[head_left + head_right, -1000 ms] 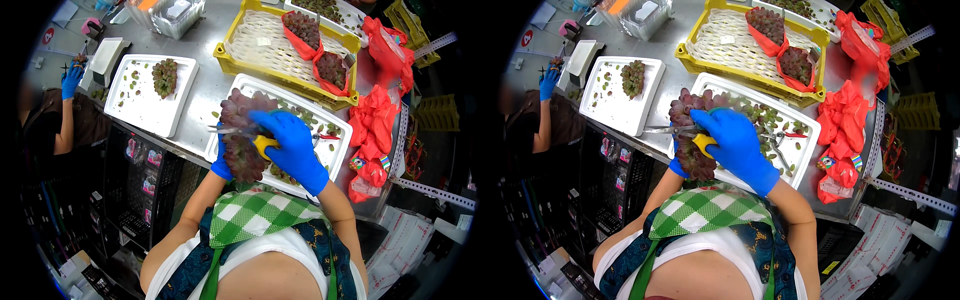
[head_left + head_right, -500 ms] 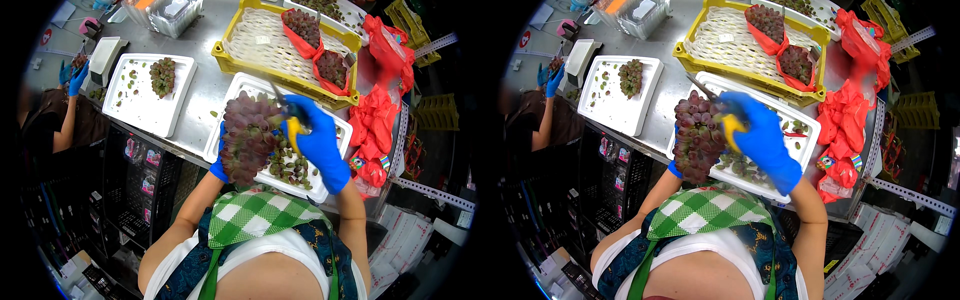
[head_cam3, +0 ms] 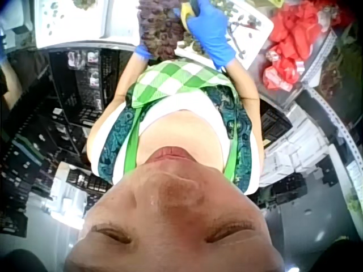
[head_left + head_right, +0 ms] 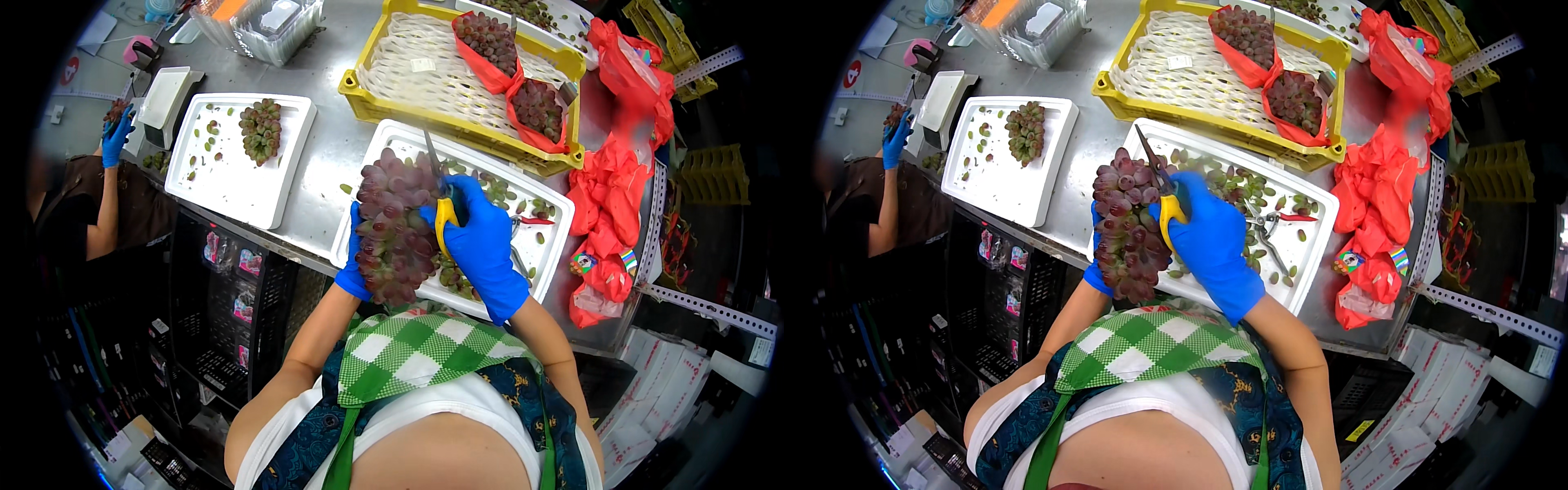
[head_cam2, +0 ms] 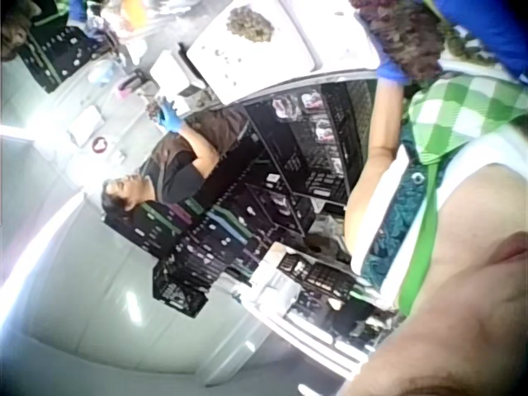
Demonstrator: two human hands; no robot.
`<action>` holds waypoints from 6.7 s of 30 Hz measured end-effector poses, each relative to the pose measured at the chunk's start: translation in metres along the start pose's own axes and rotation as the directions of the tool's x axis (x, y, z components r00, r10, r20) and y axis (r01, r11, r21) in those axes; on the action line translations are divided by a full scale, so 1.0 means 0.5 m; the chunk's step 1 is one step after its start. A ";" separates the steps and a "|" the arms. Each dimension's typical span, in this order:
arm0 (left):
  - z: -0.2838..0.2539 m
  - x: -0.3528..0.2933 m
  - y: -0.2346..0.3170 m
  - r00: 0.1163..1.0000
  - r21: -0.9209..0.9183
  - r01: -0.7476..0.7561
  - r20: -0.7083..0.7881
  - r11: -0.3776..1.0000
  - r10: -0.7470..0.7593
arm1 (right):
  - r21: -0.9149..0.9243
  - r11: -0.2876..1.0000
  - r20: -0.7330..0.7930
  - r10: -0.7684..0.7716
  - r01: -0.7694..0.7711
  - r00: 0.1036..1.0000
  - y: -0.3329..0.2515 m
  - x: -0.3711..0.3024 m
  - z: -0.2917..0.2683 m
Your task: The person uses scissors to trim individual grapes and small stems from a large bunch held in their left hand while wearing blue gloves.
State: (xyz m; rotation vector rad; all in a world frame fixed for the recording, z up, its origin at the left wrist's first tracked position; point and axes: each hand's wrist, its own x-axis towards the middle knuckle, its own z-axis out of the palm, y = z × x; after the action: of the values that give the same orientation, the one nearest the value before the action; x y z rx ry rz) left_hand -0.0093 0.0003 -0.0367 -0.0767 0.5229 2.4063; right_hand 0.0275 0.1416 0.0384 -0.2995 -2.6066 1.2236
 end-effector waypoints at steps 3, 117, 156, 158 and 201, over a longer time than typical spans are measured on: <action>0.012 0.003 -0.002 0.995 0.159 -0.081 0.076 0.984 0.070 | 0.194 0.974 0.100 0.102 -0.120 0.990 0.005 -0.001 -0.001; -0.046 0.008 -0.056 0.982 0.396 0.111 0.100 0.912 -0.163 | -0.525 0.562 0.620 -0.262 0.639 0.739 -0.020 0.037 -0.141; -0.036 0.015 -0.071 0.956 -0.133 0.291 0.060 0.947 -0.286 | -0.546 0.721 0.639 0.031 0.426 0.768 -0.025 0.029 -0.217; -0.054 0.015 -0.068 0.952 -0.121 0.305 0.050 0.945 -0.301 | -0.581 0.711 0.655 0.118 0.397 0.746 -0.028 0.028 -0.219; 0.018 -0.020 -0.052 0.967 0.091 0.254 -0.062 0.963 -0.249 | -0.690 0.079 0.719 -0.040 0.719 0.694 -0.102 0.006 -0.170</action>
State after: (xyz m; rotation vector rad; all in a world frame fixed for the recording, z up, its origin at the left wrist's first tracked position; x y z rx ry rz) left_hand 0.0154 0.0157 -0.0356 -0.1512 0.6153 2.1324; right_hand 0.0466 0.1721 0.1309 0.7369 -3.1440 -0.9234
